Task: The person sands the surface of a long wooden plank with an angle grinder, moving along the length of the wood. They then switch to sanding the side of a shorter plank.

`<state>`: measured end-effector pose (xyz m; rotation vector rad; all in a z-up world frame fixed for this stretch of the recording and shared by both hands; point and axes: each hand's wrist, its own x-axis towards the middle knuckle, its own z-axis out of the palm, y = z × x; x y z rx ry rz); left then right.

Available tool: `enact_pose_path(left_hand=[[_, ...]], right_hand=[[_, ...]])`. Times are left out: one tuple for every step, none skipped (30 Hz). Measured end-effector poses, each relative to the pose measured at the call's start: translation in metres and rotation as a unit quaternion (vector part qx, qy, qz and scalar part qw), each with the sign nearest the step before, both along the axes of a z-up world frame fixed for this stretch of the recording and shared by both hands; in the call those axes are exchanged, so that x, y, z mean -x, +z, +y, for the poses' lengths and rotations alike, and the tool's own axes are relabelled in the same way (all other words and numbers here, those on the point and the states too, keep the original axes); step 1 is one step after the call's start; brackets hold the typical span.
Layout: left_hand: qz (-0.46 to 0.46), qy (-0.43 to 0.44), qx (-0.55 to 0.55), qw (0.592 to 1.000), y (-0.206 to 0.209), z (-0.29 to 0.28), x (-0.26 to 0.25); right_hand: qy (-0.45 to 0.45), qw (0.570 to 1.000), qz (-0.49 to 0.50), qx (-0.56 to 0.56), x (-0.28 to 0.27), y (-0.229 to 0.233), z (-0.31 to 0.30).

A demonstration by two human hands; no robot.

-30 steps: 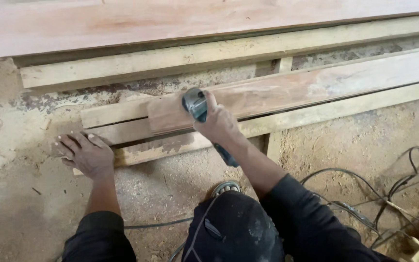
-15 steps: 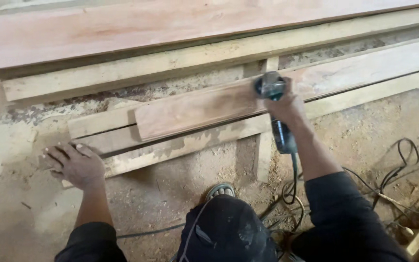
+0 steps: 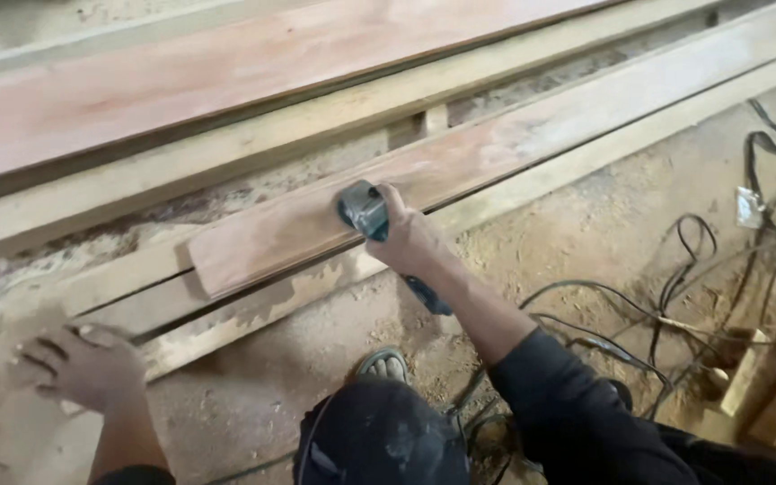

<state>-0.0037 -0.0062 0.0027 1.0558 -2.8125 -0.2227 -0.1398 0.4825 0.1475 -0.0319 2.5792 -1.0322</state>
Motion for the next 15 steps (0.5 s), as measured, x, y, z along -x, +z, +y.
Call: enact_pose_path(left_hand=[[-0.024, 0.020, -0.011, 0.999, 0.003, 0.001, 0.000], [-0.048, 0.039, -0.023, 0.998, 0.006, 0.001, 0.001], [-0.048, 0.037, -0.023, 0.998, 0.000, -0.001, -0.001], [0.002, 0.001, 0.024, 1.000, -0.007, -0.003, -0.003], [0.050, -0.034, 0.071, 0.996, -0.013, -0.006, -0.009], [0.048, -0.034, 0.071, 0.996, -0.017, -0.006, -0.009], [0.056, -0.038, 0.085, 0.994, -0.021, -0.008, -0.010], [0.064, -0.042, 0.099, 0.992, -0.024, -0.010, -0.012], [0.062, -0.043, 0.099, 0.992, -0.023, -0.009, -0.010], [0.054, -0.035, 0.094, 0.993, -0.022, -0.008, -0.009], [0.048, -0.025, 0.089, 0.995, -0.020, -0.007, -0.008], [0.047, -0.023, 0.089, 0.995, -0.018, -0.006, -0.010], [0.045, -0.016, 0.064, 0.997, -0.016, -0.005, -0.008], [0.042, -0.009, 0.039, 0.998, -0.013, -0.004, -0.006], [0.042, -0.008, 0.039, 0.998, -0.013, -0.004, -0.007]], right_hand=[[0.000, 1.000, -0.023, -0.003, 0.004, 0.007, 0.002], [-0.001, 0.999, -0.045, -0.005, 0.007, 0.014, 0.004], [-0.003, 0.999, -0.046, -0.005, 0.013, 0.013, 0.018], [-0.012, 0.998, -0.046, -0.033, 0.019, 0.011, 0.031], [-0.019, 0.997, -0.048, -0.060, 0.024, 0.009, 0.044], [-0.019, 0.997, -0.050, -0.060, 0.030, -0.001, 0.063], [-0.037, 0.996, -0.021, -0.077, 0.035, -0.011, 0.082], [-0.054, 0.994, 0.007, -0.094, 0.041, -0.022, 0.100], [-0.054, 0.994, 0.005, -0.093, 0.044, -0.007, 0.107], [-0.098, 0.991, -0.050, -0.079, 0.047, 0.008, 0.113], [-0.141, 0.983, -0.101, -0.065, 0.052, 0.024, 0.119], [-0.139, 0.983, -0.102, -0.065, 0.052, 0.012, 0.131], [-0.155, 0.985, -0.071, -0.042, 0.055, 0.002, 0.144], [-0.170, 0.984, -0.040, -0.019, 0.057, -0.009, 0.157], [-0.169, 0.985, -0.040, -0.019, 0.055, 0.006, 0.144]])
